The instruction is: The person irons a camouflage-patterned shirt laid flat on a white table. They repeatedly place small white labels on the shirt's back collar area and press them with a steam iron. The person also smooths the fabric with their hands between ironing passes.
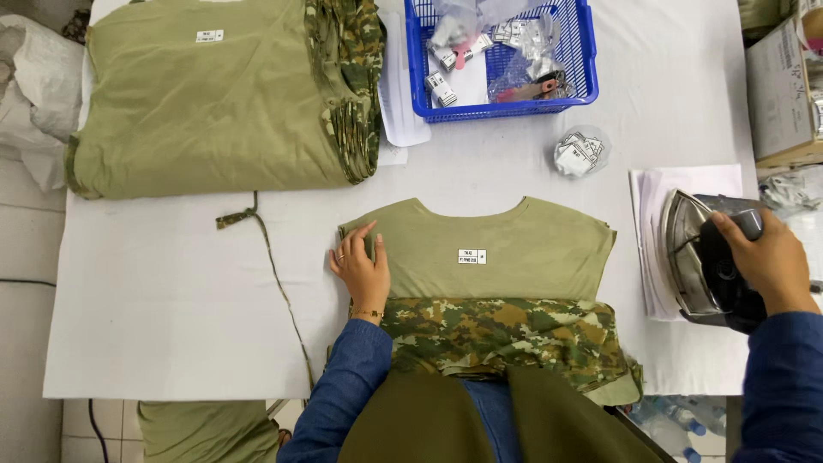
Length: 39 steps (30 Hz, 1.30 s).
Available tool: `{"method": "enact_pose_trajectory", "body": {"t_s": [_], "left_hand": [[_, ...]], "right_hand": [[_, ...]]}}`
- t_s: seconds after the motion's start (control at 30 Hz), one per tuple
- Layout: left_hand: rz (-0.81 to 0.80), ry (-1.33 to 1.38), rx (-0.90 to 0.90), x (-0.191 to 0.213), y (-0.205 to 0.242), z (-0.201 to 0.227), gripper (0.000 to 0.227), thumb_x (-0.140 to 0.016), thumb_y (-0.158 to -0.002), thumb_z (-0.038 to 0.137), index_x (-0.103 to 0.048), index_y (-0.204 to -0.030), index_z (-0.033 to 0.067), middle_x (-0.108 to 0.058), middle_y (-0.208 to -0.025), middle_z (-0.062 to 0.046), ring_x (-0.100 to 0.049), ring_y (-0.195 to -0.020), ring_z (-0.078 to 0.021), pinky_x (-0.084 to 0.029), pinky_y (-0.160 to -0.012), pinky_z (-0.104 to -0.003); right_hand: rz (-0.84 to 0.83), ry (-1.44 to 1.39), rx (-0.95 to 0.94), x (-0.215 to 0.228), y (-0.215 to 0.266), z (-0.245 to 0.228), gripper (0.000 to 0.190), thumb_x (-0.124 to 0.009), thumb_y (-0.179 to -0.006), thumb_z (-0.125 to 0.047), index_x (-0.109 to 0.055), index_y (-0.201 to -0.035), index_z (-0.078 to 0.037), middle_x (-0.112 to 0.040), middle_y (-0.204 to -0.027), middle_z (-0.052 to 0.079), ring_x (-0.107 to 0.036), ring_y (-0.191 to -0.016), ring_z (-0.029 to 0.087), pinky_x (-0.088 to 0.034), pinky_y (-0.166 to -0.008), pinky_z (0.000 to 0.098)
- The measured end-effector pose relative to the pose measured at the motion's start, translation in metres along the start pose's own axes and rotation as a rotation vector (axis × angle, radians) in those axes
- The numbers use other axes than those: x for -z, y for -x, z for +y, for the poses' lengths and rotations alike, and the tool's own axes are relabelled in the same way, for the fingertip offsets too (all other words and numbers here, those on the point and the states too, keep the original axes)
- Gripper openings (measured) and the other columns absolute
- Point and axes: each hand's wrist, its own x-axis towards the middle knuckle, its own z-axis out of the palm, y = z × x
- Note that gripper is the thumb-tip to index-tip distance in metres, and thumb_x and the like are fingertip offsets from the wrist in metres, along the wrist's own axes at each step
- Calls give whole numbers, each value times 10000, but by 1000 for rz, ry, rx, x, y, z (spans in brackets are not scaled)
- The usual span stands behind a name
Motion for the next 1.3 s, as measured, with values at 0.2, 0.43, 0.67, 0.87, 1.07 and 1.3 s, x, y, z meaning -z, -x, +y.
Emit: {"method": "enact_pose_trajectory", "body": {"t_s": [0.2,0.43,0.67,0.87,1.07,1.3], "left_hand": [[-86,-69,-211,18,16,26,188,-576,-976,284,-614,-1149,221,-583,-1109,-6,-533,-1136,-224,-297,-1027,-531],[-487,57,-476,10,97,43,151,-610,-898,289,-609,-1010,187,-640,-897,12,-654,-899,-246,-516,-771,-422],[-633,-126,-642,-13,118,30,350,-554,-897,375,-578,-1141,124,-638,-1005,-108,-640,-960,-323,-519,-784,-414],[-730,-234,-365,51,82,38,128,-546,-914,91,-655,-974,120,-651,-836,-34,-666,-767,-200,-594,-663,-292],[-898,-40,-86,84,50,41,316,-386,-943,100,-674,-1062,152,-593,-665,35,-401,-433,-77,-336,-411,-234],[-1207,-292,-349,101,26,46,499,-589,-864,558,-603,-1246,238,-600,-699,33,-467,-470,-56,-403,-404,-159]], "right_hand": [[837,767,338,49,104,-150,203,-651,-1065,-193,-667,-1234,-83,-612,-1021,104,-656,-911,215,-521,-738,275],[-257,-229,1213,-95,229,-260,220,-718,-758,-295,-554,-857,-188,-530,-785,15,-576,-789,272,-473,-635,412],[-517,-410,701,-59,221,-271,196,-531,-962,-371,-516,-983,-177,-671,-744,84,-678,-750,320,-494,-683,430],[-183,18,774,-46,220,-230,289,-662,-796,-322,-520,-1019,-205,-660,-925,13,-670,-882,274,-543,-679,423],[-354,-255,640,-15,221,-245,353,-476,-883,-365,-549,-1146,-141,-693,-1069,81,-652,-937,270,-521,-791,411],[-314,-8,501,-8,186,-219,302,-649,-744,-244,-603,-1040,-277,-683,-1028,-70,-701,-781,279,-553,-644,445]]}}
